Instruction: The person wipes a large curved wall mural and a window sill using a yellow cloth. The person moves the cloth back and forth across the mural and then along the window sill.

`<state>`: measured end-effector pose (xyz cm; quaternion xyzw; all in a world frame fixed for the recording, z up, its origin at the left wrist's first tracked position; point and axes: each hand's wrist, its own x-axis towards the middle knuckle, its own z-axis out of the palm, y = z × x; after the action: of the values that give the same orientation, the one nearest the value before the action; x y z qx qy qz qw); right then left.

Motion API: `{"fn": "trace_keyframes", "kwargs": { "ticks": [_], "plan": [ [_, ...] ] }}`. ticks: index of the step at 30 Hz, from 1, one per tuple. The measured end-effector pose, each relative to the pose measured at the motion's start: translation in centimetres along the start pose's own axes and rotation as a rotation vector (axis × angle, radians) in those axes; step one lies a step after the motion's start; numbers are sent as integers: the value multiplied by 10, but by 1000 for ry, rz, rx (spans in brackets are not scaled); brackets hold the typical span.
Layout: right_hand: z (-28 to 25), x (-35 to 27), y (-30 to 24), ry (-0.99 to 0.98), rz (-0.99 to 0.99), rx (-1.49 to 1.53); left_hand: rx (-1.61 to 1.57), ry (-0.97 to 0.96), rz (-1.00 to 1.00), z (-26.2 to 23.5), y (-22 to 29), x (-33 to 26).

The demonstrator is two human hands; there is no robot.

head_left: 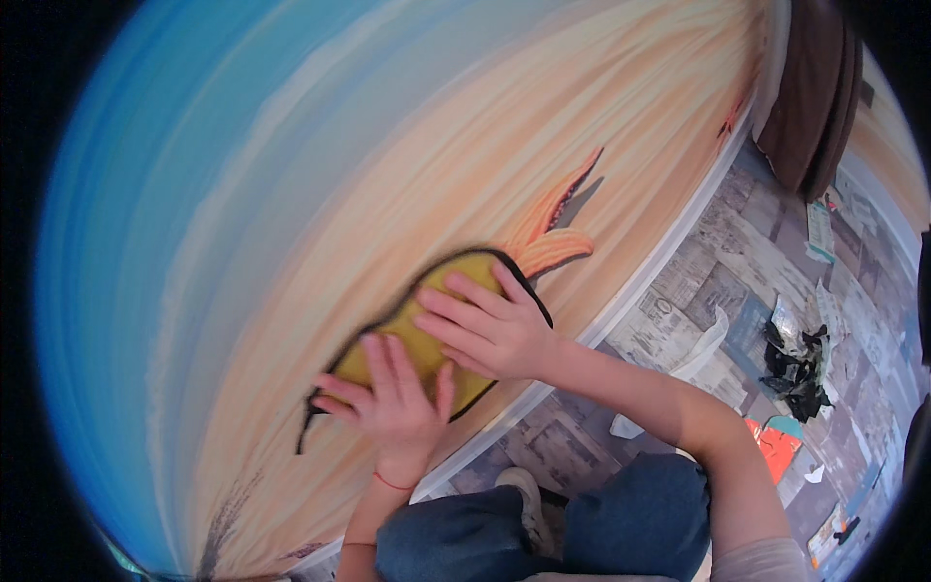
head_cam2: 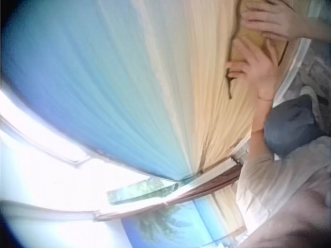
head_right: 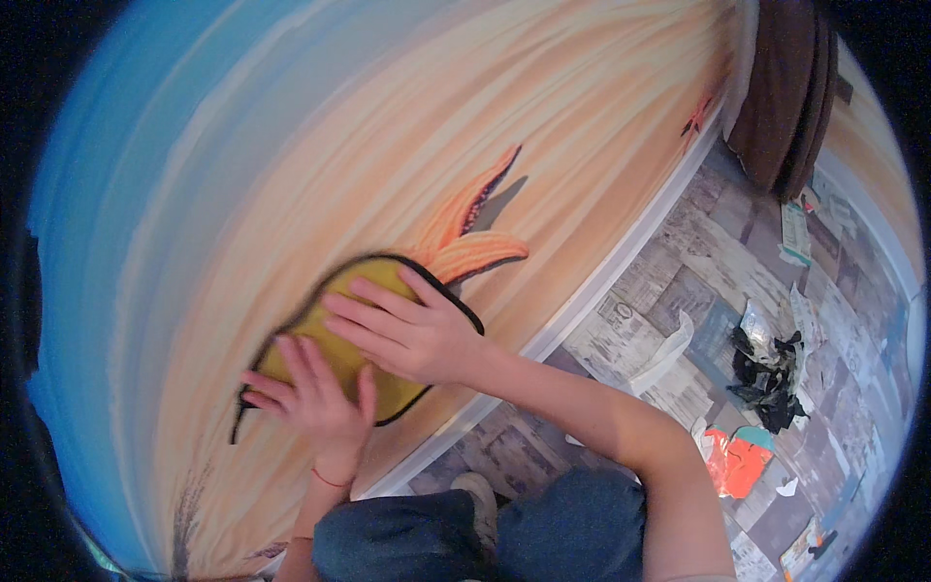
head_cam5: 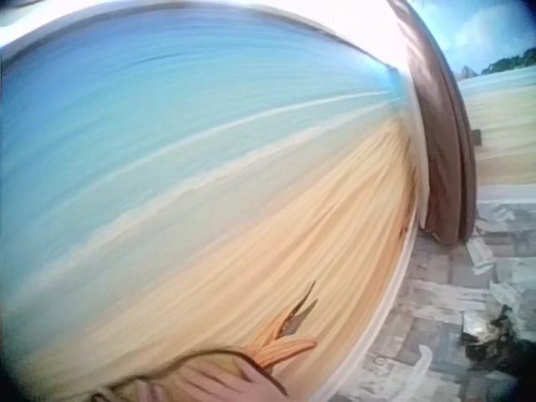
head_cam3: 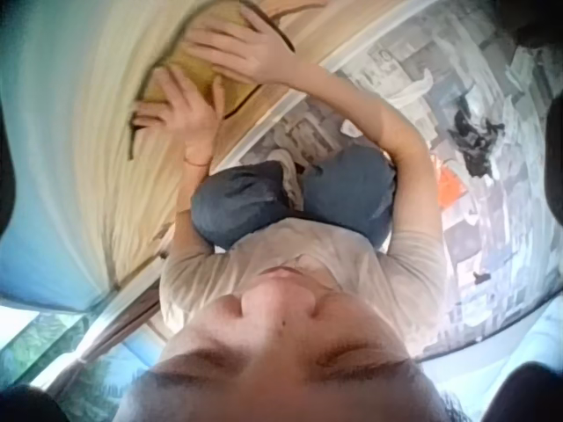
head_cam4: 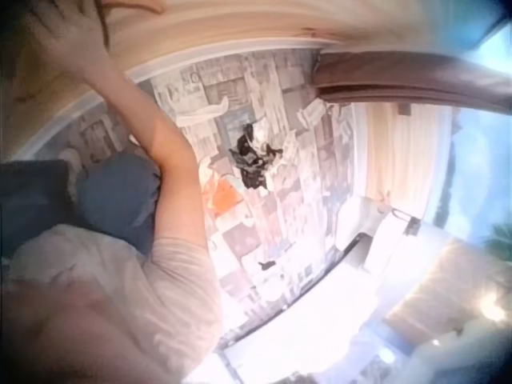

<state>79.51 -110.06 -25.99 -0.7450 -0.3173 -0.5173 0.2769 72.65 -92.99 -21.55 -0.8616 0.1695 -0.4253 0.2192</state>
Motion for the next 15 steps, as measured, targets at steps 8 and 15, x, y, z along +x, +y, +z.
{"fn": "trace_keyframes", "kwargs": {
  "ticks": [8,15],
  "plan": [
    [-2,38,-3,23,-96,-14,75,86,5,-10,-25,15],
    [-3,11,-5,-37,-121,-26,66,-55,119,-18,-30,1]
  ]
}}
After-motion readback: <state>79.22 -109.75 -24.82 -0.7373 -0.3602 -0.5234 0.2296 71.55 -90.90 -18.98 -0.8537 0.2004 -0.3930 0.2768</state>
